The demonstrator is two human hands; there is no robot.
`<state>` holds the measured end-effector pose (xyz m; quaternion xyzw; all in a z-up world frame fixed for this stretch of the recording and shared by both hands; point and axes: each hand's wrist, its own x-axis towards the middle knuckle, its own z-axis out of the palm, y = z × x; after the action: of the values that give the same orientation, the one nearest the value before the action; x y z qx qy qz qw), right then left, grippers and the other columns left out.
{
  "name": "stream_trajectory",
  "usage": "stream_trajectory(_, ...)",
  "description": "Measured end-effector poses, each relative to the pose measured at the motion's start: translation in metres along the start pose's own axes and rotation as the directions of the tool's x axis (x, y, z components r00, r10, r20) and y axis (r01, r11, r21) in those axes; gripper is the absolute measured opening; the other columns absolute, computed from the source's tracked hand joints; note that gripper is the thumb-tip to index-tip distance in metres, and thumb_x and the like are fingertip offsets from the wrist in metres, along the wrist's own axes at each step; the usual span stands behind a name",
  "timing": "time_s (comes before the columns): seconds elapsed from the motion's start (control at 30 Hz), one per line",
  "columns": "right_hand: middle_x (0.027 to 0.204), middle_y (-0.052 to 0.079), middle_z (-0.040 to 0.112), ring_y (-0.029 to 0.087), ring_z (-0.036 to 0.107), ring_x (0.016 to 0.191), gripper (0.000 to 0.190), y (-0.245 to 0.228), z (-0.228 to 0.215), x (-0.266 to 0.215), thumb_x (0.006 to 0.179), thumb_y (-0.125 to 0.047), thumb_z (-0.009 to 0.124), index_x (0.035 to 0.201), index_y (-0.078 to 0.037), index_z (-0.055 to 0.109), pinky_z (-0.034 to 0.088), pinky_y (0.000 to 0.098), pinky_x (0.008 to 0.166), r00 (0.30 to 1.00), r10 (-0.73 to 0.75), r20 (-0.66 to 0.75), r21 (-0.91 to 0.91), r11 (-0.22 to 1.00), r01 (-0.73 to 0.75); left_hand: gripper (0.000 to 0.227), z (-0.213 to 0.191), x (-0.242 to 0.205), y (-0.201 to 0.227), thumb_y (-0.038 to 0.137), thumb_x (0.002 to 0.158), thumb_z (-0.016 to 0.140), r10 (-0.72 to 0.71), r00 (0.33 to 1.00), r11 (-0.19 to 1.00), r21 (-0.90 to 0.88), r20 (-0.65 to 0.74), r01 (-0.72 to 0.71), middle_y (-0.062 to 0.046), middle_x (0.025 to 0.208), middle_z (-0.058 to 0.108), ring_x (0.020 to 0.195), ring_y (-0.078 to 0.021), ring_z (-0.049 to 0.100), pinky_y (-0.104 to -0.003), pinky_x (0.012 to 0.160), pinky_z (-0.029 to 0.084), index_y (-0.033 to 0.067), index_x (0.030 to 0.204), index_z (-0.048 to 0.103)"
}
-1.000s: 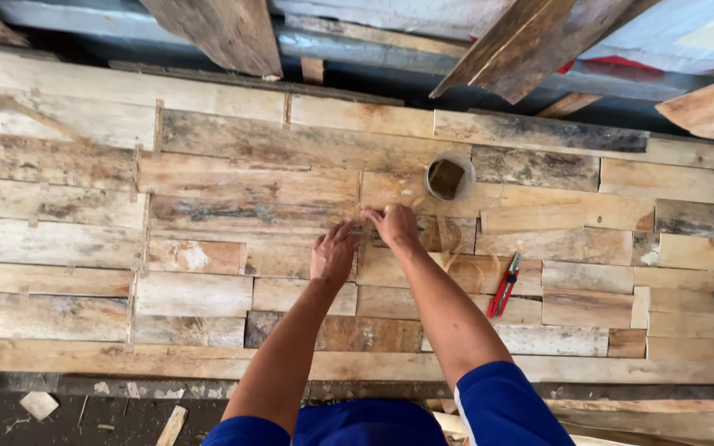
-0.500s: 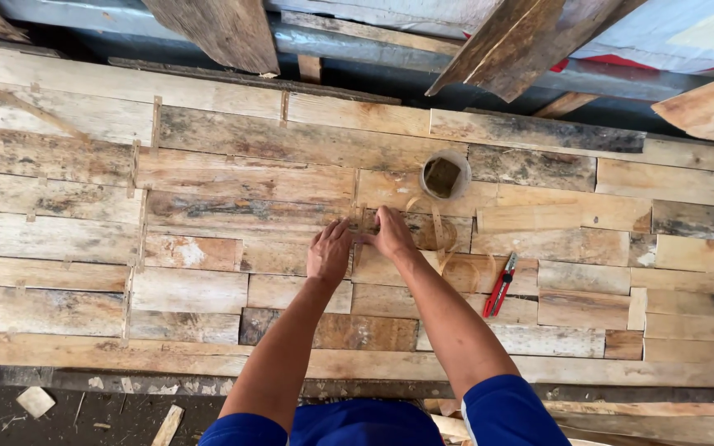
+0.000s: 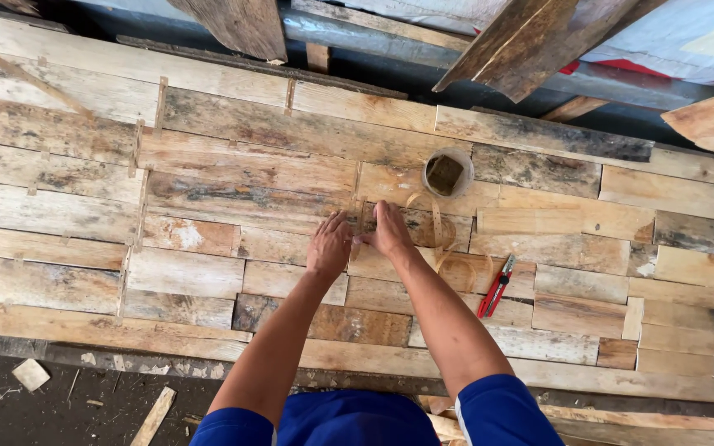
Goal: Apply thin strips of wood veneer to a larger surface to create a decorative pattern.
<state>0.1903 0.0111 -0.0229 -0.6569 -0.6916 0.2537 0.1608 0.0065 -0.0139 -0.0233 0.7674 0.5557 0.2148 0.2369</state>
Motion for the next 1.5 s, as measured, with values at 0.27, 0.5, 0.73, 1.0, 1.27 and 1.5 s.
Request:
stream_trajectory(0.27,0.095,0.012,0.054,0.029,0.055,0.091,0.083,0.007,0.003,-0.001,0.05,-0.041,0.105,0.099,-0.008,0.046,0.05,0.0414,0.079,0.998,0.035,0.053,0.041,0.998,-0.037,0.05,-0.035,-0.021,0.046,0.05,0.1,0.063,-0.499,0.792,0.849,0.017,0.35,0.528,-0.018,0.082,0.073,0.075,-0.0337,0.071,-0.046,0.072,0.056,0.0042,0.084,0.073)
stream_trajectory(0.5,0.097,0.012,0.054,0.027,0.053,0.091,0.084,0.004,-0.003,0.003,0.05,-0.044,0.105,0.099,-0.008,0.046,0.05,0.0413,0.08,0.991,0.086,0.105,0.044,0.995,-0.091,0.048,0.021,-0.038,0.021,0.049,0.091,0.069,-0.565,0.597,0.586,-0.231,0.57,0.776,-0.006,0.066,0.075,0.054,-0.0159,0.071,-0.033,0.061,0.06,0.0037,0.077,0.08)
stream_trajectory(0.73,0.096,0.013,0.054,0.027,0.053,0.09,0.085,0.007,0.006,0.001,0.05,-0.045,0.104,0.099,-0.007,0.046,0.051,0.0415,0.08,0.997,0.054,0.057,0.036,0.998,-0.056,0.036,0.024,-0.046,0.031,0.038,0.086,0.072,-0.593,0.608,0.526,-0.318,0.527,0.789,-0.007,0.068,0.077,0.055,-0.0163,0.072,-0.035,0.061,0.062,0.0038,0.08,0.082)
stream_trajectory(1.0,0.122,0.024,0.054,0.035,0.057,0.113,0.097,-0.016,0.002,0.013,0.054,-0.038,0.104,0.123,0.002,0.048,0.052,0.0425,0.098,0.935,0.311,0.173,-0.067,0.95,-0.303,0.024,0.014,-0.044,0.055,0.036,0.083,0.074,-0.517,0.8,0.813,-0.117,0.305,0.57,-0.013,0.082,0.076,0.079,-0.0323,0.073,-0.046,0.073,0.057,0.0118,0.084,0.077)
stream_trajectory(1.27,0.14,0.026,0.047,0.037,0.053,0.129,0.106,-0.035,-0.003,0.02,0.059,-0.037,0.101,0.14,0.0,0.042,0.051,0.0433,0.106,0.833,0.483,0.268,-0.107,0.875,-0.473,0.022,0.012,-0.035,0.064,0.032,0.091,0.069,-0.449,0.812,0.872,-0.017,0.373,0.489,-0.01,0.08,0.074,0.075,-0.0257,0.072,-0.042,0.072,0.056,0.01,0.088,0.072)
stream_trajectory(1.5,0.144,0.027,0.043,0.038,0.05,0.133,0.11,-0.038,-0.005,0.02,0.061,-0.036,0.101,0.144,-0.001,0.038,0.048,0.0433,0.109,0.803,0.528,0.277,-0.134,0.848,-0.512,0.027,0.004,-0.034,0.108,0.039,0.095,0.065,-0.304,0.806,0.94,0.024,0.508,0.34,-0.012,0.079,0.073,0.071,-0.0289,0.071,-0.046,0.068,0.056,0.0125,0.092,0.07)
